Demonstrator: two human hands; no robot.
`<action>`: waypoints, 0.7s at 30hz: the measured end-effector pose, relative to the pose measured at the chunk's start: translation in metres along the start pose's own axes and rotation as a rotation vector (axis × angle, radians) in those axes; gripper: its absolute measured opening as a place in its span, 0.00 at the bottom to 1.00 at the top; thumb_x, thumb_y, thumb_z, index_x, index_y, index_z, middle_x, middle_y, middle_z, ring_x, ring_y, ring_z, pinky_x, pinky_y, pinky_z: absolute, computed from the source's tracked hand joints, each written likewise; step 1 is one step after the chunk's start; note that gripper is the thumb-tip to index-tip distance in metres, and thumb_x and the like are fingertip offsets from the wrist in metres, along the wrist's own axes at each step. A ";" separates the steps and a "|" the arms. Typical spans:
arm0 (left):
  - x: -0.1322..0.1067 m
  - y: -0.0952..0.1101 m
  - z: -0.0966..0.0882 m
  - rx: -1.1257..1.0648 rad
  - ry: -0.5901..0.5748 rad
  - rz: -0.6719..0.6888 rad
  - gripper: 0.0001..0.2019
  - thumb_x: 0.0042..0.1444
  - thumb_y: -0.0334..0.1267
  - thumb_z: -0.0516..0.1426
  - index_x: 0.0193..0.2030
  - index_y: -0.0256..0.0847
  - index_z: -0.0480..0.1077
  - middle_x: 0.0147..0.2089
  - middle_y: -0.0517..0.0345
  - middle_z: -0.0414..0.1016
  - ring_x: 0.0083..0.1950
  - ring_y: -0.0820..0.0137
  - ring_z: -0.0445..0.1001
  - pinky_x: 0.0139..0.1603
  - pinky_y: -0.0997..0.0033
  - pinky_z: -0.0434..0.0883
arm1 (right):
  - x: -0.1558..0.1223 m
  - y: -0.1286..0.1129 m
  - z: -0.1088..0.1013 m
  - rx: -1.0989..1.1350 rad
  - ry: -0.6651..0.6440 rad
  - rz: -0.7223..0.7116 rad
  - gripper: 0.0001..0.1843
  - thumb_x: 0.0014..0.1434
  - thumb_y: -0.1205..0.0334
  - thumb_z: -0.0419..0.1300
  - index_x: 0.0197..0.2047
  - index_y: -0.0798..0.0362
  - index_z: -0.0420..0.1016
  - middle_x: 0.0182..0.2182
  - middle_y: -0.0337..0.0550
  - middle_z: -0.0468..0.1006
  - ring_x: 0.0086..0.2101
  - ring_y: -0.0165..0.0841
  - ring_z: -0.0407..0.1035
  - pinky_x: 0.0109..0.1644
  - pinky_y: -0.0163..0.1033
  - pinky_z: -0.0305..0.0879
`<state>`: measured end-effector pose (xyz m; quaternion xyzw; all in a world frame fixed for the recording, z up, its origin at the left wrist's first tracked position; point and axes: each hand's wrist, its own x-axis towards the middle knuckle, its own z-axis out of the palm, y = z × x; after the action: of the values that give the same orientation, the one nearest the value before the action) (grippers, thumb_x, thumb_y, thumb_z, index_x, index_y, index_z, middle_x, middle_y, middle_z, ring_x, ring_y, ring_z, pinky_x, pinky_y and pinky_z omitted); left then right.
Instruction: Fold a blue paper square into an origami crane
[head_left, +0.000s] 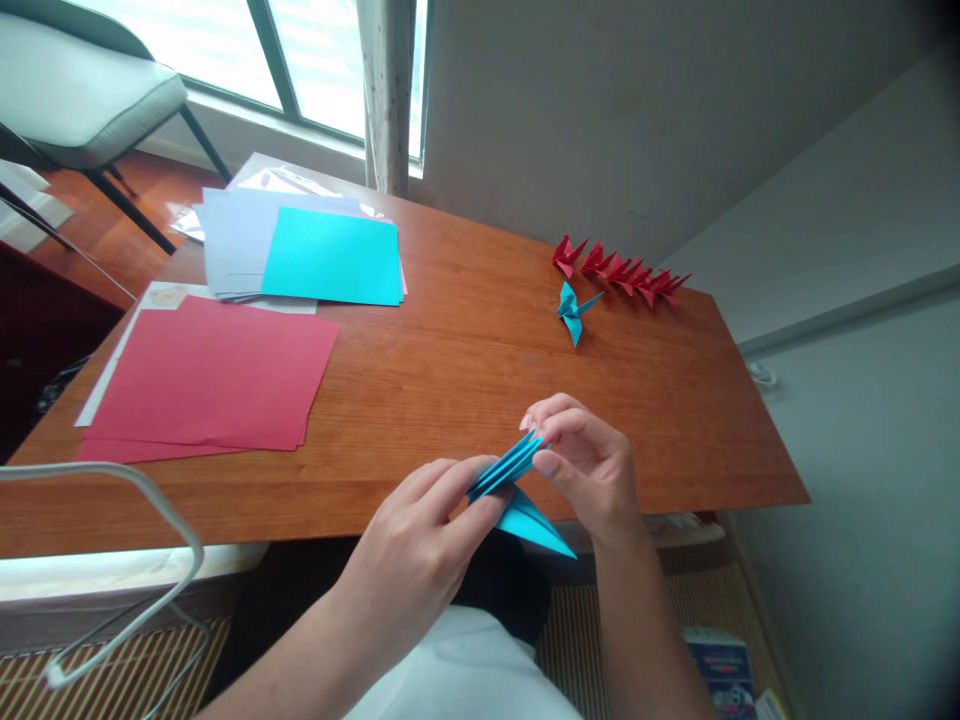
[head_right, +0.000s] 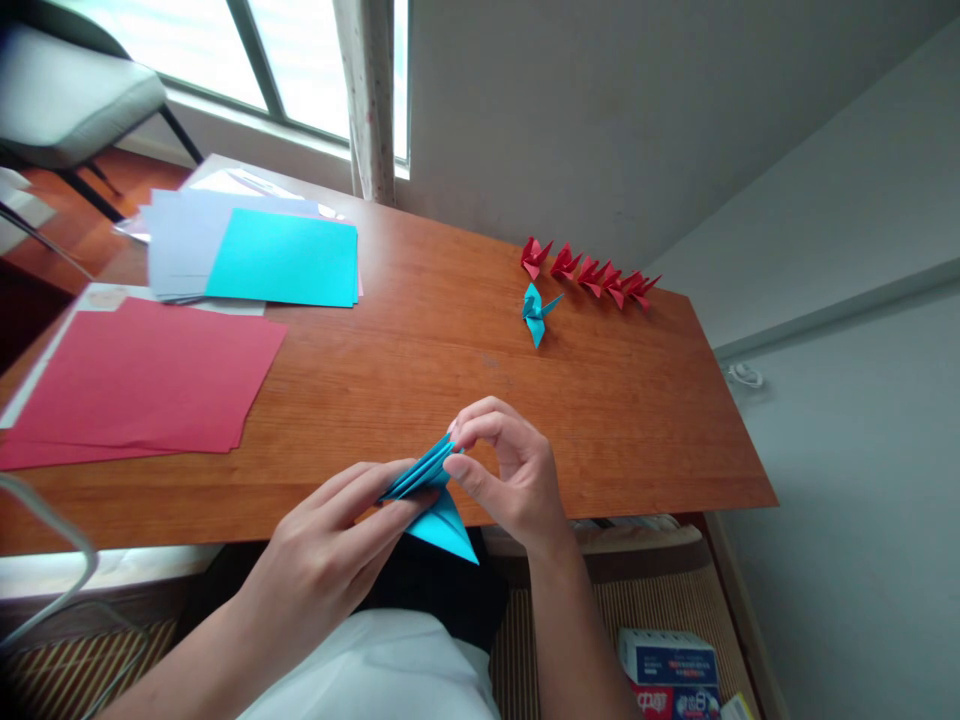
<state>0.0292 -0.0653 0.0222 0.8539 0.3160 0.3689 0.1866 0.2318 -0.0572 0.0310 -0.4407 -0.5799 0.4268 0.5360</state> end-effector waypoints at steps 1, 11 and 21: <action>0.000 0.000 0.000 0.001 0.002 0.003 0.11 0.66 0.27 0.53 0.45 0.39 0.76 0.50 0.50 0.80 0.43 0.67 0.77 0.44 0.68 0.77 | 0.000 0.001 0.000 -0.001 0.008 0.003 0.03 0.59 0.61 0.68 0.36 0.47 0.78 0.36 0.42 0.74 0.40 0.37 0.70 0.46 0.46 0.69; 0.000 0.002 0.002 -0.005 -0.008 0.006 0.10 0.67 0.27 0.53 0.44 0.38 0.76 0.50 0.50 0.79 0.43 0.66 0.76 0.44 0.67 0.76 | -0.001 0.004 0.002 0.029 0.030 0.032 0.03 0.59 0.62 0.68 0.36 0.48 0.77 0.36 0.42 0.74 0.40 0.37 0.70 0.46 0.45 0.69; -0.001 0.001 0.002 0.001 -0.020 0.003 0.09 0.66 0.27 0.53 0.44 0.37 0.76 0.49 0.50 0.79 0.41 0.66 0.75 0.42 0.66 0.76 | -0.001 0.003 0.003 0.049 0.009 0.030 0.02 0.60 0.63 0.66 0.37 0.48 0.77 0.36 0.42 0.73 0.41 0.37 0.70 0.46 0.45 0.69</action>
<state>0.0303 -0.0672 0.0209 0.8581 0.3130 0.3607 0.1886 0.2294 -0.0576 0.0275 -0.4380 -0.5604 0.4469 0.5427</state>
